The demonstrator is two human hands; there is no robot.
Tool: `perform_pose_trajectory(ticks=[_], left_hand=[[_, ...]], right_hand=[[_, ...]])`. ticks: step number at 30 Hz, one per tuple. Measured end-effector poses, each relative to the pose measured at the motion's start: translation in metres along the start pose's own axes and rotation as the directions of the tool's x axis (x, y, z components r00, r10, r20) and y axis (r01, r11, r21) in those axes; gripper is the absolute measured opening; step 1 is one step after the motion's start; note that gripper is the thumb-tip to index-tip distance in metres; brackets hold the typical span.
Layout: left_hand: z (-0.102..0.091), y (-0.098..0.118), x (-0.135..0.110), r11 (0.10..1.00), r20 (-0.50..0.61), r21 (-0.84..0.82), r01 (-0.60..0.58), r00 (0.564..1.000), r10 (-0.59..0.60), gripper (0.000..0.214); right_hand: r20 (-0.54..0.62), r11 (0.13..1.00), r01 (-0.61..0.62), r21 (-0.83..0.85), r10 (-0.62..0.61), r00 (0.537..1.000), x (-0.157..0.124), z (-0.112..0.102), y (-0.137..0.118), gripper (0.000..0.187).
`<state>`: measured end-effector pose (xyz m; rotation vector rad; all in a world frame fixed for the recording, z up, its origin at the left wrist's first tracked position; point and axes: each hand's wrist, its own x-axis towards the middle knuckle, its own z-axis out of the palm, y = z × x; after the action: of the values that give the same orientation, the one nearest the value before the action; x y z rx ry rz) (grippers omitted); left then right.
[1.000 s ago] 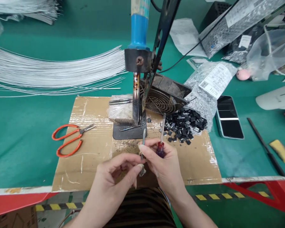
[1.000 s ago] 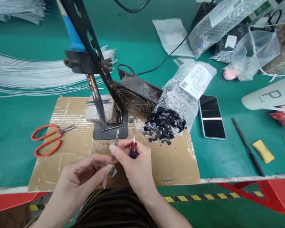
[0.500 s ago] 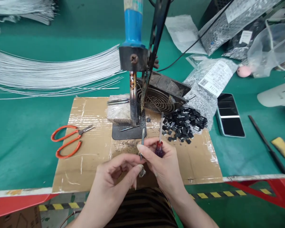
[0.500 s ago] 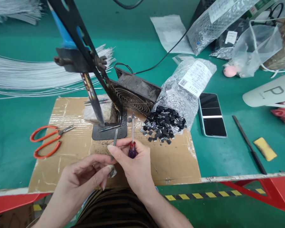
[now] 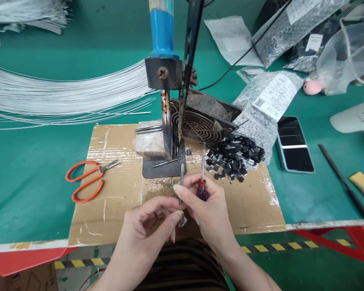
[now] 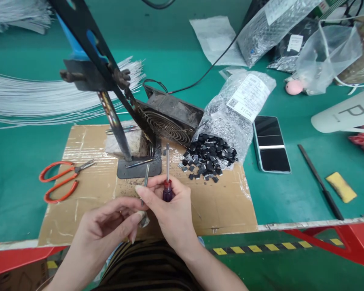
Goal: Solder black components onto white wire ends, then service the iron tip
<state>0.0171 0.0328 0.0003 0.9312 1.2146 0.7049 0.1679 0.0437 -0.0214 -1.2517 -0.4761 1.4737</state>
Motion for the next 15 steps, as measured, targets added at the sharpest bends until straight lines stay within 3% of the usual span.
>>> perform_pose_trajectory(ticks=[7, 12, 15], left_hand=[[0.0025, 0.0033, 0.0006, 1.0, 0.005, 0.0, 0.027, 1.0, -0.027, 0.01], [0.0061, 0.0084, 0.0001, 0.998, -0.059, -0.01, 0.069, 0.996, -0.069, 0.009], [0.0044, 0.005, 0.0005, 0.999, -0.02, -0.014, 0.035, 0.999, -0.035, 0.01]], right_hand=[[-0.002, 1.0, -0.005, -0.014, 0.005, 1.0, -0.0003, 0.0012, -0.0026, 0.028], [-0.002, 1.0, 0.0, -0.03, 0.0, 1.0, 0.0012, 0.0013, -0.0029, 0.028], [0.003, 1.0, 0.003, -0.026, -0.002, 1.0, 0.0015, 0.0015, -0.0024, 0.028]])
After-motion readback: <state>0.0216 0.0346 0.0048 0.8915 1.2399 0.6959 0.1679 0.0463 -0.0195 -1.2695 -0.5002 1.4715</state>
